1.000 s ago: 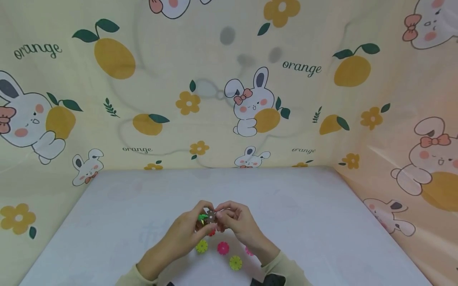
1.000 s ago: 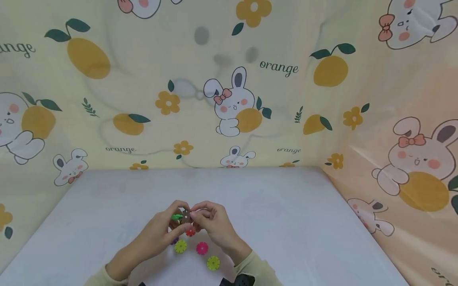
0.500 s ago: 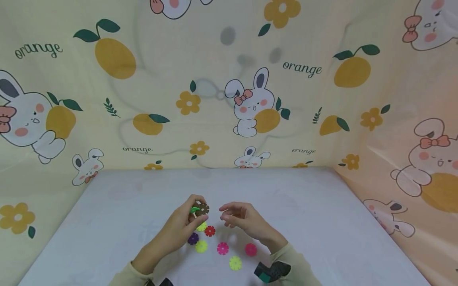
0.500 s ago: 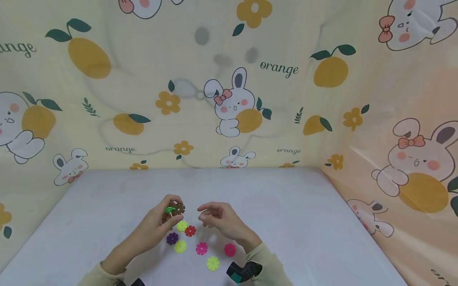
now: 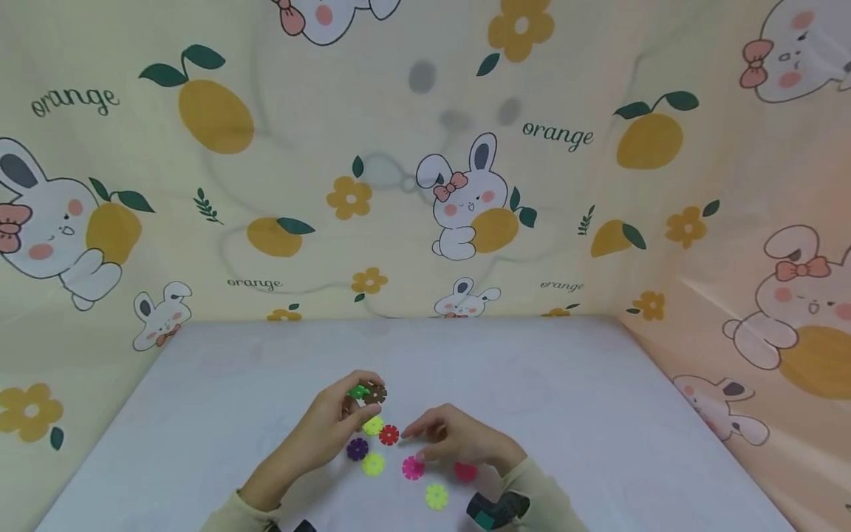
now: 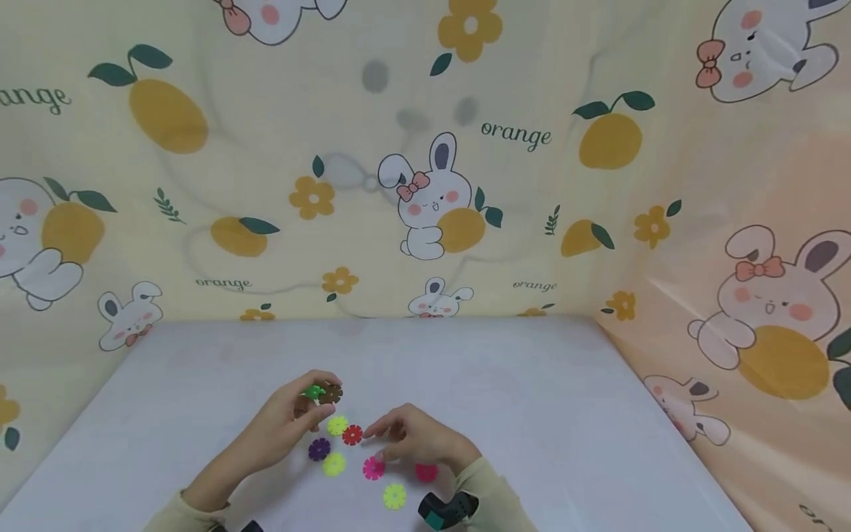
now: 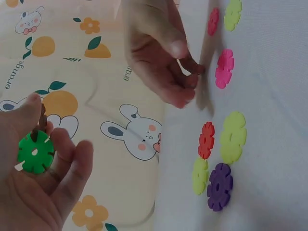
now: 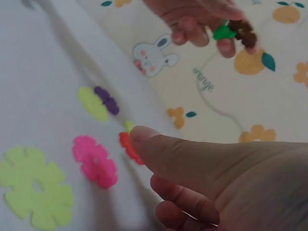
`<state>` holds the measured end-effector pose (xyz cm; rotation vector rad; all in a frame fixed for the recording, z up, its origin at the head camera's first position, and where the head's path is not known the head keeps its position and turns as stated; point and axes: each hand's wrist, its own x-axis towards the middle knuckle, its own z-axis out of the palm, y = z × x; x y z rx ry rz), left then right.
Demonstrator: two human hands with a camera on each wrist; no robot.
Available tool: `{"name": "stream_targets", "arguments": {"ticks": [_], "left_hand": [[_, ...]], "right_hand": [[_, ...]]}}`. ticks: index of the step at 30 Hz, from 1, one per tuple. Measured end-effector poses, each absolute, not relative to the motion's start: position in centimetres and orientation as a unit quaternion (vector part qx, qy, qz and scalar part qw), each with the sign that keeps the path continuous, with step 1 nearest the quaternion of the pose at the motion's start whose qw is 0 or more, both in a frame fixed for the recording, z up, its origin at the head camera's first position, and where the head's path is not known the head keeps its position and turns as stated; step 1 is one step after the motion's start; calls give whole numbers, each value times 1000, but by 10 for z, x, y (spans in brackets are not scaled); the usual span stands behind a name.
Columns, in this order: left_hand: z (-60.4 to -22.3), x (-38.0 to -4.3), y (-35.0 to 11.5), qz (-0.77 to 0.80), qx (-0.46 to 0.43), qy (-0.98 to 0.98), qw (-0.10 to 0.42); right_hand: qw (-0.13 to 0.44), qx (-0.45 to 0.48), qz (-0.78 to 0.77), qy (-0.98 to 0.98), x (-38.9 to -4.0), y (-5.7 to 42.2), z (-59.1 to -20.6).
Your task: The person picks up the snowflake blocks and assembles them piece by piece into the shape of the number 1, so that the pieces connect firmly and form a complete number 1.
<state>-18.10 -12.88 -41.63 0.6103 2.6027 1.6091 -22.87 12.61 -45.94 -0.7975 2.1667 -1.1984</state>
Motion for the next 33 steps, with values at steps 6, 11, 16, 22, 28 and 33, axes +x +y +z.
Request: {"name": "stream_targets", "arguments": {"ticks": [6, 11, 16, 22, 28, 33], "left_hand": [[-416, -182, -129, 515, 200, 833, 24], [-417, -181, -129, 510, 197, 837, 35], [-418, -181, -129, 510, 192, 838, 38], [-419, -180, -128, 509, 188, 839, 42], [-419, -180, -128, 510, 189, 838, 45], [-419, -180, -127, 514, 188, 836, 44]], "right_hand": [[267, -297, -420, 815, -228, 124, -465], [262, -293, -397, 829, -227, 122, -465], [256, -291, -377, 841, -227, 120, -468], [247, -295, -368, 846, -225, 118, -469], [251, -296, -390, 835, -225, 118, -466], [241, -291, -412, 830, -227, 120, -464]]}}
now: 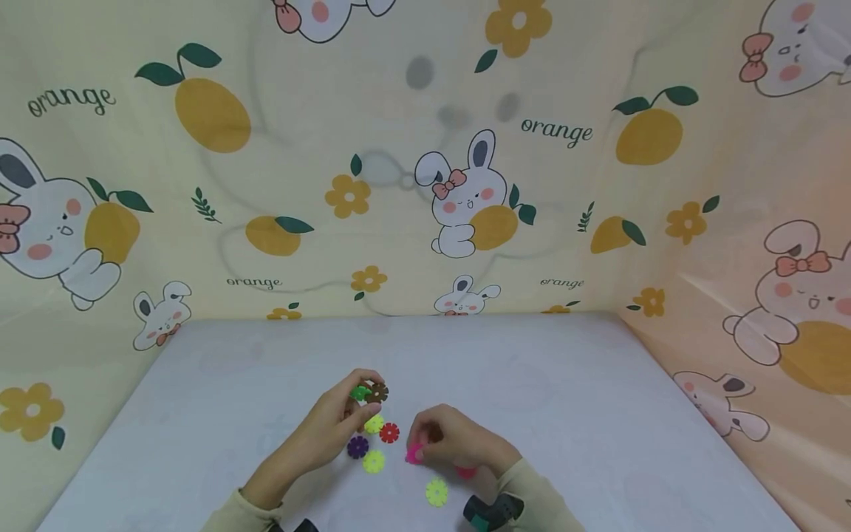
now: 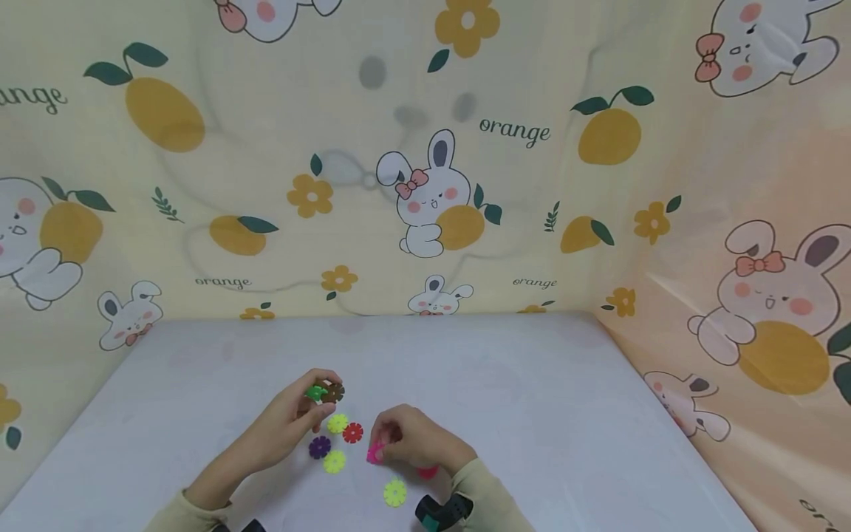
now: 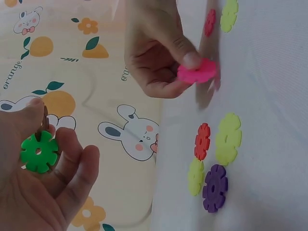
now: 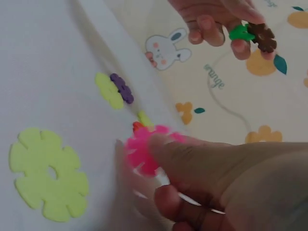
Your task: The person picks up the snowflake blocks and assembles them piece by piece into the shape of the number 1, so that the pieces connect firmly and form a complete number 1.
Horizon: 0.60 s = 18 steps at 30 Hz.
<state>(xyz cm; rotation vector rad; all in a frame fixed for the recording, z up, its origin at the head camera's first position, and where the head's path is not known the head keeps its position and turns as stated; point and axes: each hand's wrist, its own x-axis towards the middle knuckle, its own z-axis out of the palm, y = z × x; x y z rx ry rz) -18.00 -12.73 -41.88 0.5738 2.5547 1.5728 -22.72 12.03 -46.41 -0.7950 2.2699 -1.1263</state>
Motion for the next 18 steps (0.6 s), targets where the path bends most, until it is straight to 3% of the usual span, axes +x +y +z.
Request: {"name": "stream_targets", "arguments": {"ticks": [18], "left_hand": [[-420, -179, -124, 518, 183, 834, 54]], "right_hand": [[89, -243, -554, 791, -225, 122, -440]]}}
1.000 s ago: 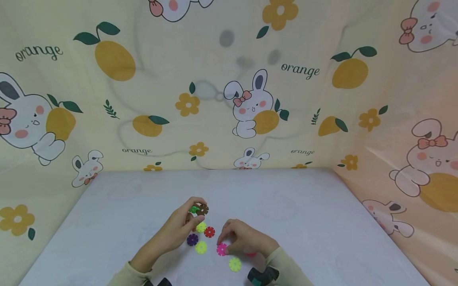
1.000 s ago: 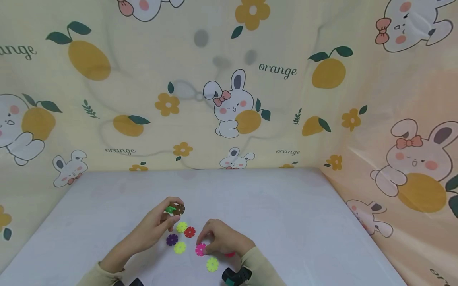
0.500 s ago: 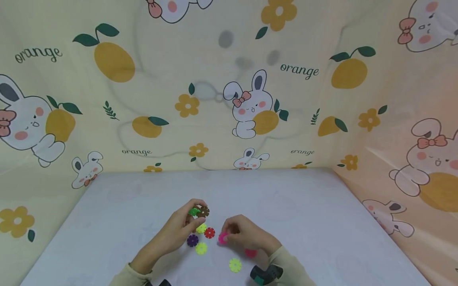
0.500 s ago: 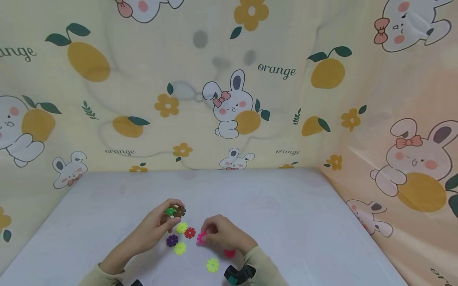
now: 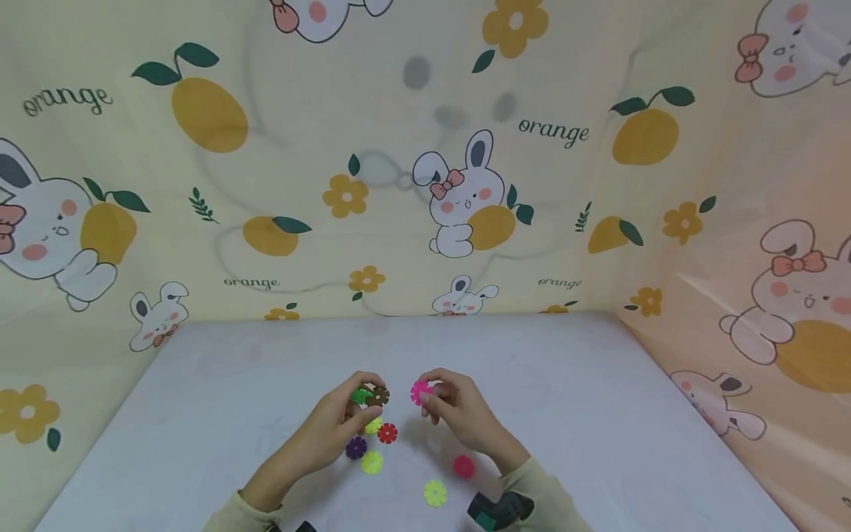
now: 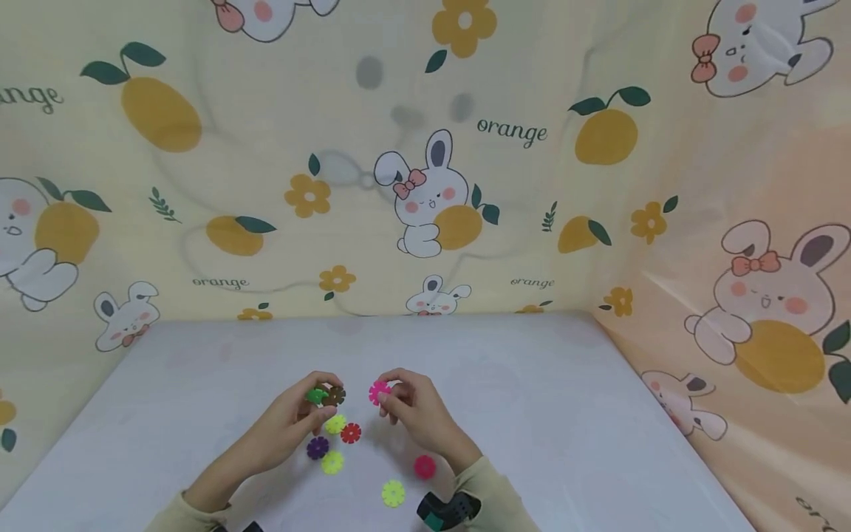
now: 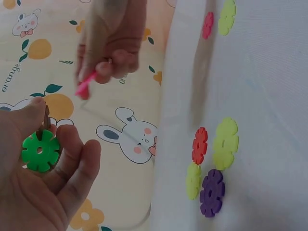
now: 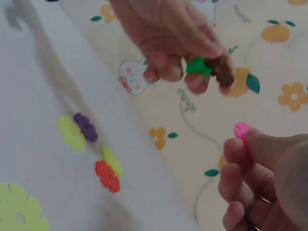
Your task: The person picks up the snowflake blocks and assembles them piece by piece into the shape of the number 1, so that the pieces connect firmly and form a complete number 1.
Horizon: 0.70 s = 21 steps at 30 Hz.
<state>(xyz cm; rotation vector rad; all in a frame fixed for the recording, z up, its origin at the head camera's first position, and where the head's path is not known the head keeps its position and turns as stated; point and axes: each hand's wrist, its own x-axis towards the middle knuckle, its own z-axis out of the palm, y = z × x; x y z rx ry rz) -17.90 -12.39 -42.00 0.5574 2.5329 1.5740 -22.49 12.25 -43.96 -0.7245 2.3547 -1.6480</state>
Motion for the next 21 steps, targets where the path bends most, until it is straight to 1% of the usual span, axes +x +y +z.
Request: {"name": "stream_targets", "arguments": {"ticks": [5, 11, 18, 21], "left_hand": [[-421, -179, -124, 522, 185, 830, 61], [-420, -178, -123, 531, 189, 823, 69], [-417, -179, -123, 558, 180, 805, 91], [-416, -180, -123, 571, 187, 794, 95]], "right_hand": [[67, -246, -569, 782, -218, 121, -431], [53, -257, -551, 793, -211, 116, -424], [55, -276, -533, 798, -205, 112, -418], [45, -284, -528, 799, -203, 112, -417]]}}
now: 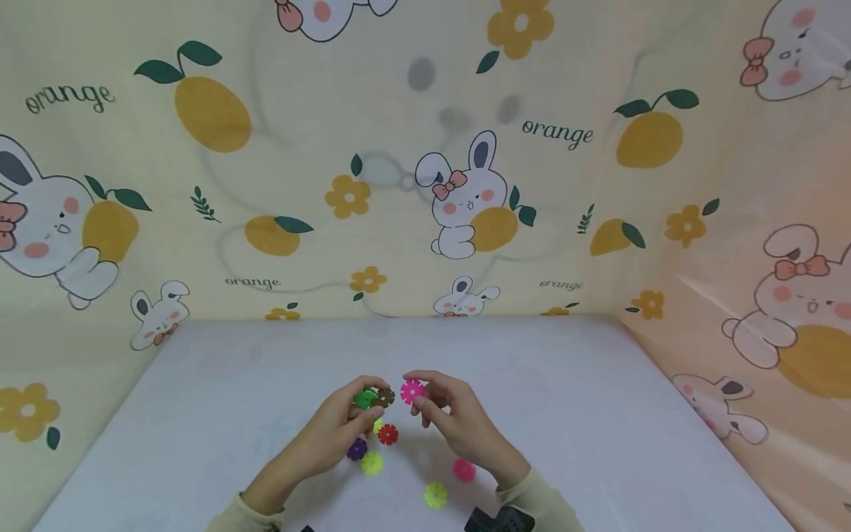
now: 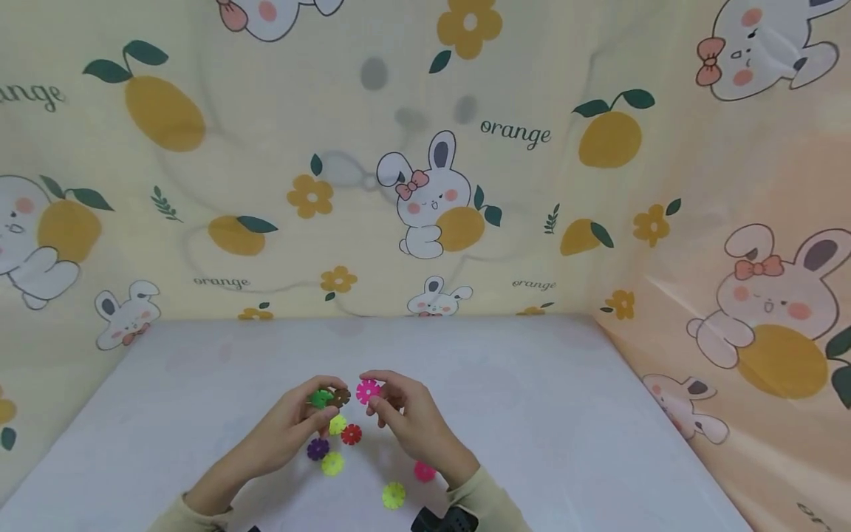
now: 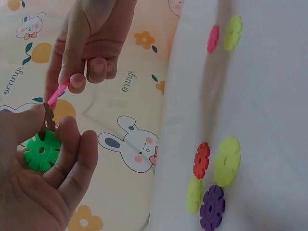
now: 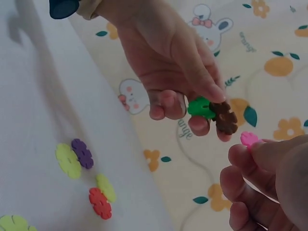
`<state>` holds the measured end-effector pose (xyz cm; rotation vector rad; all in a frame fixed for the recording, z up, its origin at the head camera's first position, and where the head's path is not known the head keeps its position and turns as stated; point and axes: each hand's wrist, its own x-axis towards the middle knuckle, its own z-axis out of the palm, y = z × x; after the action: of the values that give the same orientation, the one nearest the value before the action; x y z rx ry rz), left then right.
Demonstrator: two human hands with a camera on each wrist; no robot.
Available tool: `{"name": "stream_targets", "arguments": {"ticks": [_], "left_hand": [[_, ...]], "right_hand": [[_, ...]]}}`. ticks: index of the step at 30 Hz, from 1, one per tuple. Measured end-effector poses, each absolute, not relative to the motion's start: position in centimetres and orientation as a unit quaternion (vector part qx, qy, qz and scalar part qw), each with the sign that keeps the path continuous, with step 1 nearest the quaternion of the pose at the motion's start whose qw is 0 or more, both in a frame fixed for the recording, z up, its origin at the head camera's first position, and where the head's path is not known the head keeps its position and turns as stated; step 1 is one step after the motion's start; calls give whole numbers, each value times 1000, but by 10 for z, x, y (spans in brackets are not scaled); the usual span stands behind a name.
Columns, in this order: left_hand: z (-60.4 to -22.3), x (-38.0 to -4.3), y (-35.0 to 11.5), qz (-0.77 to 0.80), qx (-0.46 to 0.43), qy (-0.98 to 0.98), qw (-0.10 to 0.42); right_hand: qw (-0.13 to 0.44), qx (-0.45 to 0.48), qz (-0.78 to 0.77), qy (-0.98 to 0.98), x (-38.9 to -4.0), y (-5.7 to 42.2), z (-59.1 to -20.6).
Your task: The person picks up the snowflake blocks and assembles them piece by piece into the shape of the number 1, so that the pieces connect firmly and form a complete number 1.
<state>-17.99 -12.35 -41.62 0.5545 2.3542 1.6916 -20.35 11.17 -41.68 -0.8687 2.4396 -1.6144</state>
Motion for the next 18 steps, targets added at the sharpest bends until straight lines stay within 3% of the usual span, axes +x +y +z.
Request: {"name": "stream_targets", "arguments": {"ticks": [18], "left_hand": [[-413, -178, -124, 588, 180, 779, 127]], "right_hand": [[27, -298, -497, 815, -197, 107, -414]]}}
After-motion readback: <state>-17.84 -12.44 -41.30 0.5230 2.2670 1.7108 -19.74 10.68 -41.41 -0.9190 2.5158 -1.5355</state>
